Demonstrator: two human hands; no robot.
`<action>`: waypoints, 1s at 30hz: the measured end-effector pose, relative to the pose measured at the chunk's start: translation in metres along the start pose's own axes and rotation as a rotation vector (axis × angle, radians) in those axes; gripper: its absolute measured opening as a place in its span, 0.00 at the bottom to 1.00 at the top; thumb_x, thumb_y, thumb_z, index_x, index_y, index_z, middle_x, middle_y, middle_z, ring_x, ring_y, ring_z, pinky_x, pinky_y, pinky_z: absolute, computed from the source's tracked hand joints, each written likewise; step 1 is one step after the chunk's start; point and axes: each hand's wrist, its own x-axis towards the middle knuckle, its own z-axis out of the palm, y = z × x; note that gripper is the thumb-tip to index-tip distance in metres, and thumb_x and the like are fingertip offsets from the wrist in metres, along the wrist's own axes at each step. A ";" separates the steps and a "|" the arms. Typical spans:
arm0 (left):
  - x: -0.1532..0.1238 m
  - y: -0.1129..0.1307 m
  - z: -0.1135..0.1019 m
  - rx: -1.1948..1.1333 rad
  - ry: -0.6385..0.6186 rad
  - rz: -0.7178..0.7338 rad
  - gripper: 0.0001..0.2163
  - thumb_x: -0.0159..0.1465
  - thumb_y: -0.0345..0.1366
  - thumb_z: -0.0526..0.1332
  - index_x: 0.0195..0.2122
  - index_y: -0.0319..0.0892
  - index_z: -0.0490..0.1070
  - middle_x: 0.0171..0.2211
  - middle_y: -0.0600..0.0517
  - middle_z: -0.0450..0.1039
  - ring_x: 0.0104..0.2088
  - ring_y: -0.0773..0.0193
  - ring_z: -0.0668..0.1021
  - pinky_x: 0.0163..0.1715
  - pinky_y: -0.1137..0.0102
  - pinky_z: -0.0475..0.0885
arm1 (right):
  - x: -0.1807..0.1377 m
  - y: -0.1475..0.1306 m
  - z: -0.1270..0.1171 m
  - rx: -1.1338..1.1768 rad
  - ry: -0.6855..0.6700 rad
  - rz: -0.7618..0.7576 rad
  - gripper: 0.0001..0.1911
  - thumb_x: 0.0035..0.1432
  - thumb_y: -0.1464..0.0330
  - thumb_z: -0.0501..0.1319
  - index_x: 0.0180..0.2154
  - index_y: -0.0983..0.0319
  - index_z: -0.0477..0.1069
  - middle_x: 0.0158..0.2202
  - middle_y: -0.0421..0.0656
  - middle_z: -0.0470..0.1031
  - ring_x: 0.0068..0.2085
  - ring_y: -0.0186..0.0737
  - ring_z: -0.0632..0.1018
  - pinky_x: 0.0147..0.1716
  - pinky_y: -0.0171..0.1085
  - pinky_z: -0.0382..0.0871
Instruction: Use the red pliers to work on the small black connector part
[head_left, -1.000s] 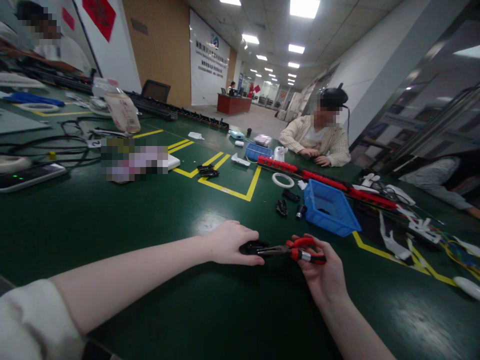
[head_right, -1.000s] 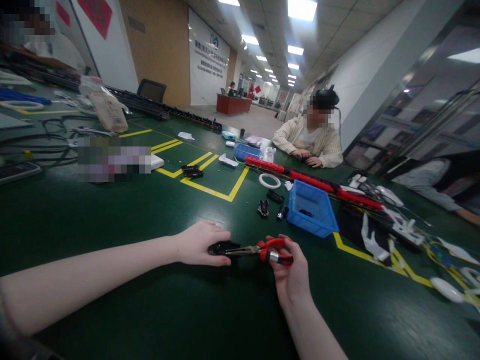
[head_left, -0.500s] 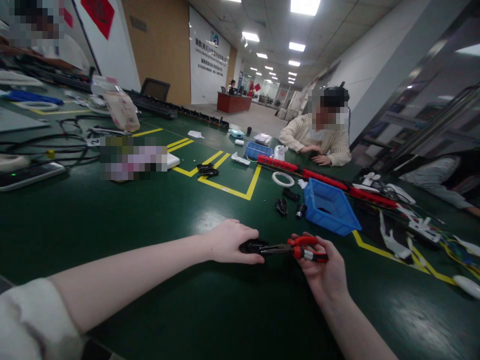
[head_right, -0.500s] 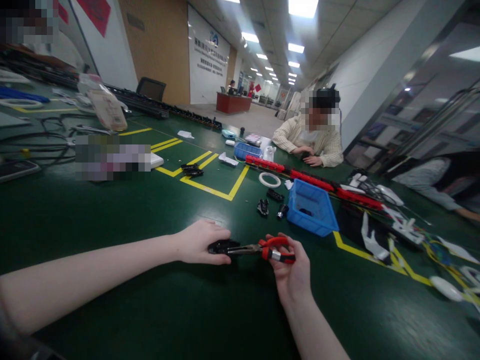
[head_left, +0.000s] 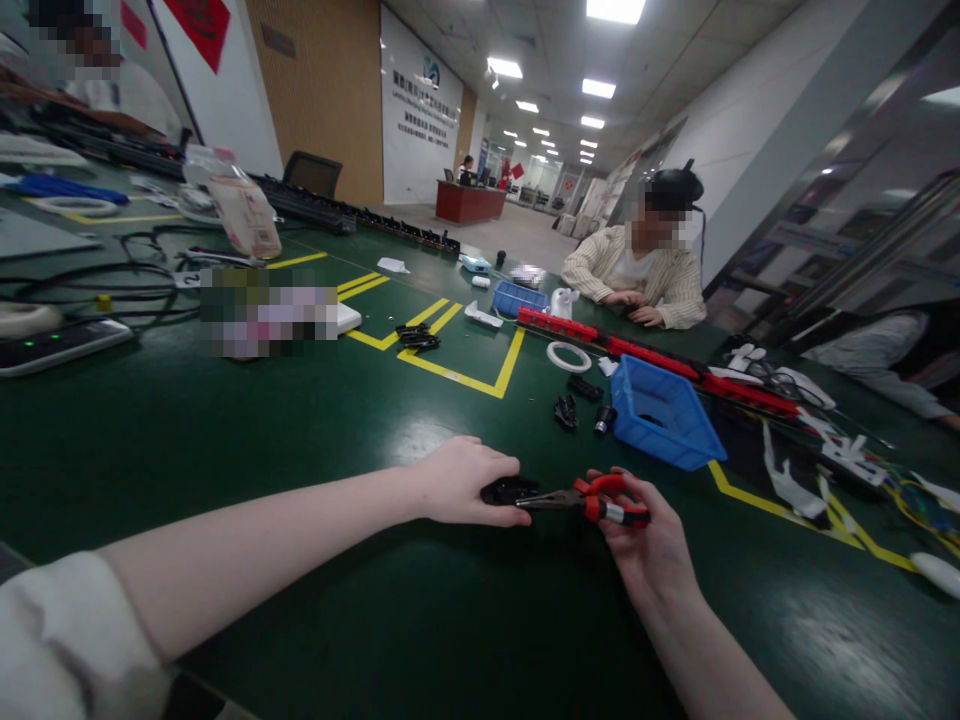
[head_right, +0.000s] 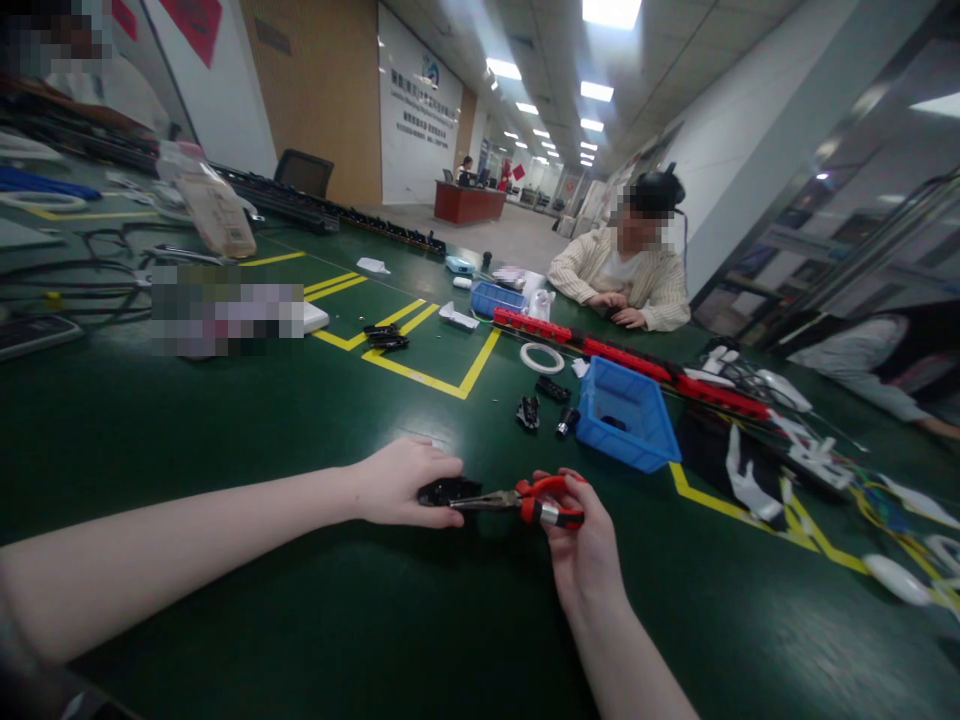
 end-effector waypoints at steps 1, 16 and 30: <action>0.000 0.000 0.000 -0.004 -0.003 -0.001 0.19 0.62 0.55 0.55 0.32 0.42 0.66 0.27 0.56 0.71 0.26 0.66 0.73 0.28 0.71 0.62 | 0.000 0.000 0.000 0.004 0.003 -0.001 0.09 0.49 0.73 0.60 0.35 0.64 0.66 0.28 0.45 0.78 0.30 0.41 0.80 0.27 0.36 0.75; -0.001 -0.002 0.003 0.004 0.003 0.011 0.20 0.62 0.56 0.54 0.31 0.42 0.64 0.27 0.56 0.71 0.25 0.67 0.71 0.29 0.71 0.62 | -0.004 -0.003 0.003 0.026 -0.005 -0.028 0.08 0.52 0.70 0.56 0.37 0.65 0.66 0.31 0.47 0.78 0.33 0.41 0.80 0.29 0.36 0.75; 0.000 -0.003 0.004 -0.003 0.011 0.021 0.20 0.63 0.56 0.54 0.30 0.41 0.63 0.26 0.56 0.70 0.24 0.67 0.71 0.29 0.71 0.60 | -0.002 0.000 0.003 0.002 0.007 -0.015 0.06 0.51 0.74 0.59 0.35 0.64 0.67 0.28 0.45 0.78 0.31 0.40 0.80 0.28 0.35 0.76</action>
